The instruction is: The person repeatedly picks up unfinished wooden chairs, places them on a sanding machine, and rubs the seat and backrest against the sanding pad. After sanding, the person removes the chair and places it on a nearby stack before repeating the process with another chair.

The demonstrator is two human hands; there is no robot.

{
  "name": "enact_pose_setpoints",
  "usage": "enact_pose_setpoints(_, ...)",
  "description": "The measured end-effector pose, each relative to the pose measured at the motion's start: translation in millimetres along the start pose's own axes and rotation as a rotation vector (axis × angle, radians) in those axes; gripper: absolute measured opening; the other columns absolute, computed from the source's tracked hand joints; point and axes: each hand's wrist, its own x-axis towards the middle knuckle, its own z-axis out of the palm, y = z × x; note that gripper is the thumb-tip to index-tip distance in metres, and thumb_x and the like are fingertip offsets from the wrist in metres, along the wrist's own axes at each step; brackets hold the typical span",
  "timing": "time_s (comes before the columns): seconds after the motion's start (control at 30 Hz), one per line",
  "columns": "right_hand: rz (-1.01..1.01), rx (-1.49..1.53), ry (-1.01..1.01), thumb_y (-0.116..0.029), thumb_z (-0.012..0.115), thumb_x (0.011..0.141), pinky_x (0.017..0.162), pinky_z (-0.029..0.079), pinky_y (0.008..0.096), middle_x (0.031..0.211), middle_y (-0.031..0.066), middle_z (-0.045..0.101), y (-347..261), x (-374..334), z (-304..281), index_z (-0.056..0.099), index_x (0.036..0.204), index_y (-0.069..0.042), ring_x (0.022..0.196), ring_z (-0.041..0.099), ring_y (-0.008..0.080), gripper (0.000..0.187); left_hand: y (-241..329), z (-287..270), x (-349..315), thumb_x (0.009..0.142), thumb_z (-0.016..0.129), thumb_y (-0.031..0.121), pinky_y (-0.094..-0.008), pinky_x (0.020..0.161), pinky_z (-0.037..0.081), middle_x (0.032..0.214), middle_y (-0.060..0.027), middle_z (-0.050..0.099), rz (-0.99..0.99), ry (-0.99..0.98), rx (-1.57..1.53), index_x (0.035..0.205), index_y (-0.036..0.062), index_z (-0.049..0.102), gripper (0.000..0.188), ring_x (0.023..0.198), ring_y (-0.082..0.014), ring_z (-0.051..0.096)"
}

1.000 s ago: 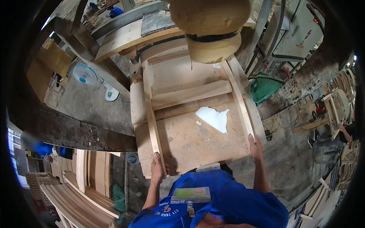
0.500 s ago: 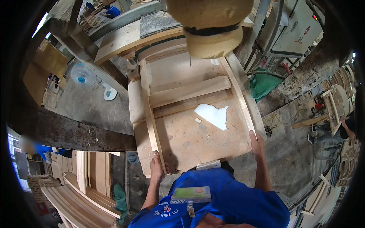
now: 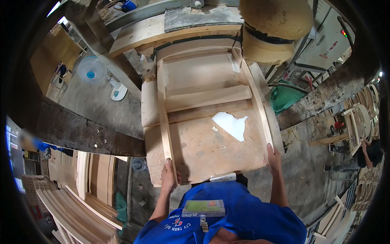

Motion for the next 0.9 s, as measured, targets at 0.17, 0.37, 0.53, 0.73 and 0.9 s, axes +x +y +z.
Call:
enact_pose_setpoints(0.17, 0.026, -0.009, -0.04, -0.061, 0.057, 0.1, 0.045, 0.042, 0.0298, 0.067, 0.0037, 0.06, 3.5, 3.0, -1.8, 0.066, 0.096, -0.003, 0.052, 0.057, 0.0131, 0.058, -4.0, 0.8, 2.5, 0.105, 0.037, 0.067, -0.0338, 0.04, 0.049, 0.068, -0.0105, 0.059, -0.002, -0.011, 0.004, 0.122, 0.0055, 0.049, 0.065, 0.049, -0.019, 0.059)
enact_pose_setpoints(0.37, 0.068, 0.001, -0.05, -0.063, 0.058, 0.099, 0.047, 0.044, 0.0305, 0.069, 0.0051, 0.062, 4.9, 7.0, -3.6, 0.066, 0.103, -0.004, 0.053, 0.059, 0.0146, 0.06, -8.0, 1.9, 5.1, 0.103, 0.037, 0.07, -0.0339, 0.041, 0.05, 0.068, -0.0112, 0.06, 0.012, -0.013, 0.001, 0.12, 0.0034, 0.05, 0.07, 0.05, -0.0197, 0.061)
enact_pose_setpoints(0.53, 0.125, 0.109, -0.172, -0.064, 0.063, 0.096, 0.05, 0.046, 0.0282, 0.077, 0.0063, 0.064, 13.4, 13.6, -12.9, 0.065, 0.115, -0.002, 0.056, 0.061, 0.0139, 0.065, 0.9, 7.2, 1.6, 0.1, 0.037, 0.076, -0.0345, 0.044, 0.052, 0.068, -0.0119, 0.061, -0.015, 0.023, 0.05, 0.115, 0.001, 0.053, 0.078, 0.051, -0.021, 0.062)
enact_pose_setpoints(0.73, 0.183, 0.259, -0.477, -0.058, 0.065, 0.096, 0.052, 0.051, 0.0294, 0.078, 0.0078, 0.066, 23.6, 37.3, -34.8, 0.061, 0.114, -0.003, 0.059, 0.065, 0.016, 0.058, 10.7, 15.0, -9.2, 0.098, 0.038, 0.079, -0.0362, 0.045, 0.053, 0.069, -0.0122, 0.061, -0.011, -0.005, 0.015, 0.109, 0.0036, 0.055, 0.078, 0.05, -0.0234, 0.062)
enact_pose_setpoints(0.9, 0.193, 0.701, -0.635, -0.046, 0.07, 0.095, 0.049, 0.052, 0.03, 0.079, 0.009, 0.066, 36.1, 45.9, -30.5, 0.06, 0.116, -0.001, 0.055, 0.064, 0.0168, 0.051, 20.5, 21.9, -16.8, 0.095, 0.04, 0.083, -0.039, 0.047, 0.054, 0.07, -0.0114, 0.059, -0.018, -0.018, 0.057, 0.104, 0.006, 0.055, 0.079, 0.052, -0.0229, 0.062)
